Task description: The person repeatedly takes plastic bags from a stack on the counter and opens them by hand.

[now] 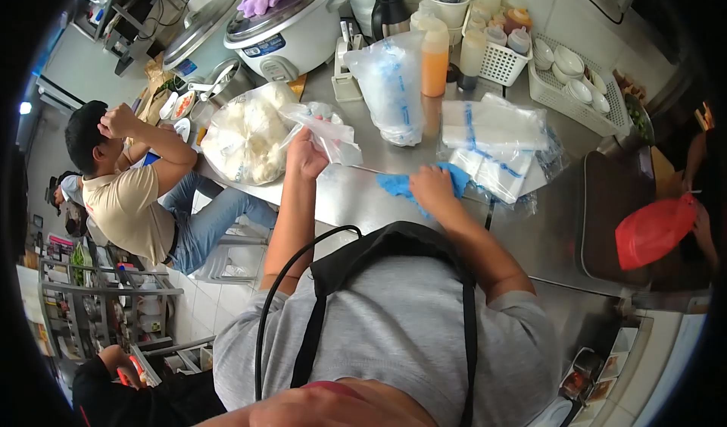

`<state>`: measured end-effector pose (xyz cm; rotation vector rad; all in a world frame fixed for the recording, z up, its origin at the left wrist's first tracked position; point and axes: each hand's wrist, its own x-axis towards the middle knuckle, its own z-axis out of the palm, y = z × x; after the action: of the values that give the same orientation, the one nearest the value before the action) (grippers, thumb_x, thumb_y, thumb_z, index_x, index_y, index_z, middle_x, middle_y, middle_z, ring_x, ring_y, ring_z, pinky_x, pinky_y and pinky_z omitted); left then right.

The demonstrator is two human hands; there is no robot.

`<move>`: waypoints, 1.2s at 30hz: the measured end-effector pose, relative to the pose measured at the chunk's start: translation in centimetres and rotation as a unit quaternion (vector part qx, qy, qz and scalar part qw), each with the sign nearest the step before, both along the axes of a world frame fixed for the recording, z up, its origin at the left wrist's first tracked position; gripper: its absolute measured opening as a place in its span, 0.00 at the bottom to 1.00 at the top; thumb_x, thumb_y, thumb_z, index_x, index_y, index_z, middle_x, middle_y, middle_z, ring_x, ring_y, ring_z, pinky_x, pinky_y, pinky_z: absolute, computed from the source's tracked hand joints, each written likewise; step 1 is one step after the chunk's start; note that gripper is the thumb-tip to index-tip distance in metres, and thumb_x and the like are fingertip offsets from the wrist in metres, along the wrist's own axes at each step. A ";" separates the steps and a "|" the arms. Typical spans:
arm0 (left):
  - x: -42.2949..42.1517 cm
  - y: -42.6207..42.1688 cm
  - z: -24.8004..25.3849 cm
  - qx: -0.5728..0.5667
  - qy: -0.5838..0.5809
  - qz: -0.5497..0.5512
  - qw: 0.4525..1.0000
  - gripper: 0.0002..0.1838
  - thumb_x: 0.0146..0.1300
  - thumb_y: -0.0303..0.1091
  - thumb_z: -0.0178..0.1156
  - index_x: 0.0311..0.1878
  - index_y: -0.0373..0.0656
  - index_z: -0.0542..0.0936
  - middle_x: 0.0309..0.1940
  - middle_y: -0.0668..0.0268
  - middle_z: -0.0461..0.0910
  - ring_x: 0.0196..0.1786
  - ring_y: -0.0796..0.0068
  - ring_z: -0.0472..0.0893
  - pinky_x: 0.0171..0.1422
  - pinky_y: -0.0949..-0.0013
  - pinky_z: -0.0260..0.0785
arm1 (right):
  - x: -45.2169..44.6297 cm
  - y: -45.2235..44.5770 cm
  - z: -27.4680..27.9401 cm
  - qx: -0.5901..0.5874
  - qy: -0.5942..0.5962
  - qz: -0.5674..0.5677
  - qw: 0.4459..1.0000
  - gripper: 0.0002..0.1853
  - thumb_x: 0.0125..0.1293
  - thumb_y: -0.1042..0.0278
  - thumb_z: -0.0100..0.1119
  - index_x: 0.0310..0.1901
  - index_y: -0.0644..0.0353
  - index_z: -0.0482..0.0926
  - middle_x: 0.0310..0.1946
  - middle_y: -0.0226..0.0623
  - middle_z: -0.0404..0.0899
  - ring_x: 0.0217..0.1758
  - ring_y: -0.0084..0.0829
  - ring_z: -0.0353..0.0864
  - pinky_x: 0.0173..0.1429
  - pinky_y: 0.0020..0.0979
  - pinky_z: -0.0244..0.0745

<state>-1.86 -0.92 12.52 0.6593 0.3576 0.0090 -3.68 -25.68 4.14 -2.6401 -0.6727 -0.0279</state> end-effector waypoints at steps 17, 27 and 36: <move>-2.7 -0.8 2.6 0.717 -0.275 0.228 0.598 0.07 0.53 0.29 0.53 0.34 0.37 0.73 0.31 0.62 0.73 0.36 0.71 0.71 0.43 0.71 0.63 | 4.6 5.5 4.1 0.578 0.172 -0.054 0.796 0.10 0.52 0.67 0.55 0.27 0.66 0.70 0.19 0.31 0.71 0.23 0.18 0.66 0.28 0.25 0.64; -0.8 -5.3 0.2 0.540 -0.158 -0.102 0.820 0.07 0.53 0.29 0.55 0.26 0.38 0.69 0.19 0.73 0.69 0.22 0.86 0.65 0.26 0.81 0.59 | 1.7 4.5 8.0 0.543 0.396 0.026 0.740 0.10 0.51 0.67 0.59 0.24 0.56 0.66 0.21 0.22 0.66 0.24 0.15 0.64 0.28 0.19 0.65; -2.8 -5.7 6.2 0.781 -0.405 0.002 0.475 0.16 0.39 0.31 0.63 0.34 0.44 0.71 0.37 0.60 0.69 0.44 0.61 0.66 0.48 0.65 0.58 | 3.6 1.8 9.3 0.561 0.438 0.014 0.702 0.09 0.55 0.63 0.54 0.34 0.55 0.65 0.20 0.24 0.64 0.17 0.15 0.61 0.21 0.18 0.60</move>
<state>-4.62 -6.60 18.68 2.3763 -0.8014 0.7335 -0.09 -23.85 13.40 -1.1890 -0.1873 0.5949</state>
